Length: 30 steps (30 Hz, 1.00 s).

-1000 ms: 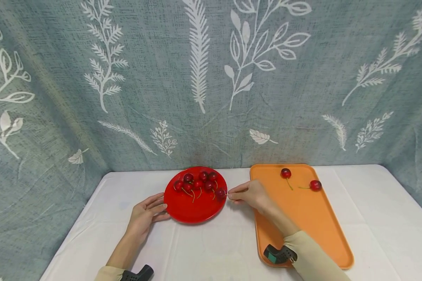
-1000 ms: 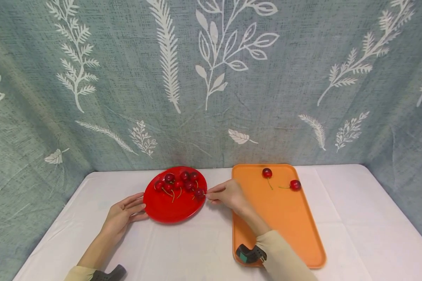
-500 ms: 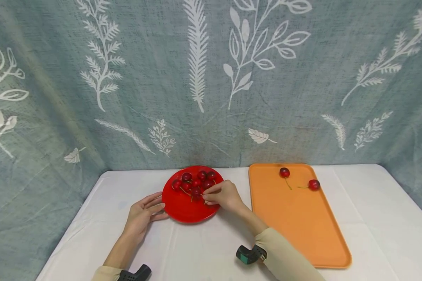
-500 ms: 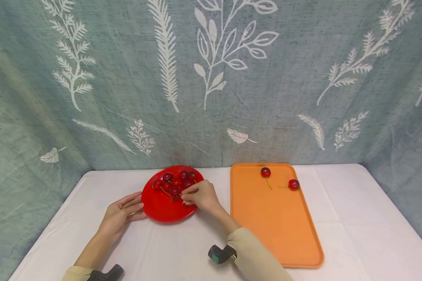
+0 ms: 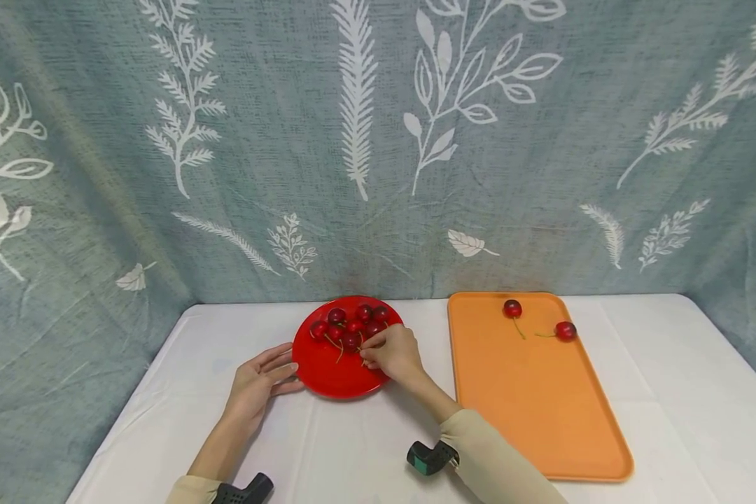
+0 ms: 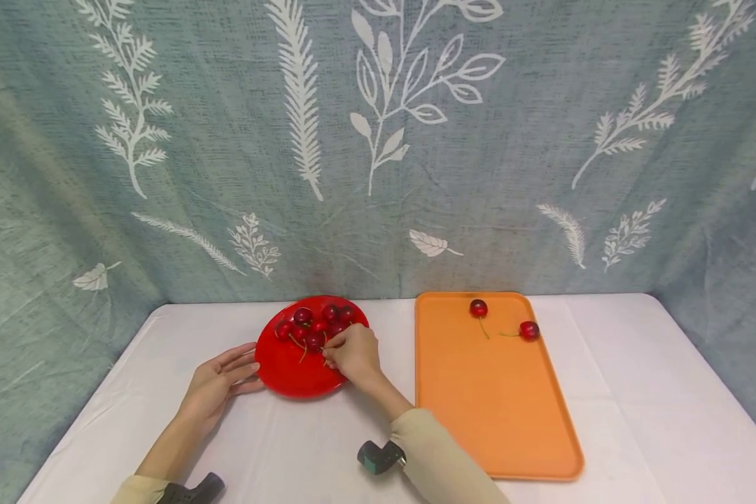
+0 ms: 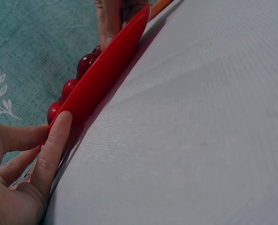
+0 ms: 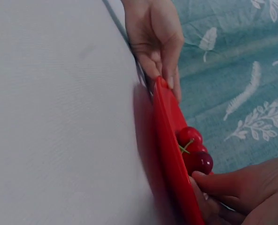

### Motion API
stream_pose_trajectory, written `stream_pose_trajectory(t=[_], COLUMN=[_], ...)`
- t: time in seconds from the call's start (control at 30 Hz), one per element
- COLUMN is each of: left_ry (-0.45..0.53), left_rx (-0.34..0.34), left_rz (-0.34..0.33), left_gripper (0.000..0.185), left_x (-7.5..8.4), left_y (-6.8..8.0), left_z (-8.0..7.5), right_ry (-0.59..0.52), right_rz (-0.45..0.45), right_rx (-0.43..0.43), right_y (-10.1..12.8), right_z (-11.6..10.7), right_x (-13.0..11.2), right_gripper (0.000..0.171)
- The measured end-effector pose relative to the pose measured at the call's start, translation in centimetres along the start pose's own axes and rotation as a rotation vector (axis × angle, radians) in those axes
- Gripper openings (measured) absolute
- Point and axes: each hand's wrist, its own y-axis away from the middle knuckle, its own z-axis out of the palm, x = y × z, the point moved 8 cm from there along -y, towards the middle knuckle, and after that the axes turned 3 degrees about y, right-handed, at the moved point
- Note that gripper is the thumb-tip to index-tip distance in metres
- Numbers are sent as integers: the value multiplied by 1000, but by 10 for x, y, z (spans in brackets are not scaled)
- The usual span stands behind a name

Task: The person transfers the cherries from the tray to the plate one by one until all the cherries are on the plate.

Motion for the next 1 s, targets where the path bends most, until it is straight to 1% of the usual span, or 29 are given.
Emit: stream_pose_trajectory(t=[0.23,0.4,0.53,0.63,0.8,1.0], left_ry=[2,-1,-4,-7,-4,-14], left_rx=[2,9,7,10,14,11], left_rz=[2,1,5,7,5,5], left_gripper=[49,49,49,49,49,49], left_x=[0,0,0,0,0,-1], left_y=[1,1,0,1,1,0], left_z=[0,0,0,-1,-2,0], right_ry=[22,37,56,74,67,68], right_rz=[9,-11,-42,-49,-17,17], right_rx=[1,6,-9,-24,-28,-19], right_y=[0,2,4,4,2,1], right_z=[0,-5,-8,-12,-22,-38], right_x=[0,-2,-5,-8,-9,-2], right_gripper=[8,9,9,10,11,9])
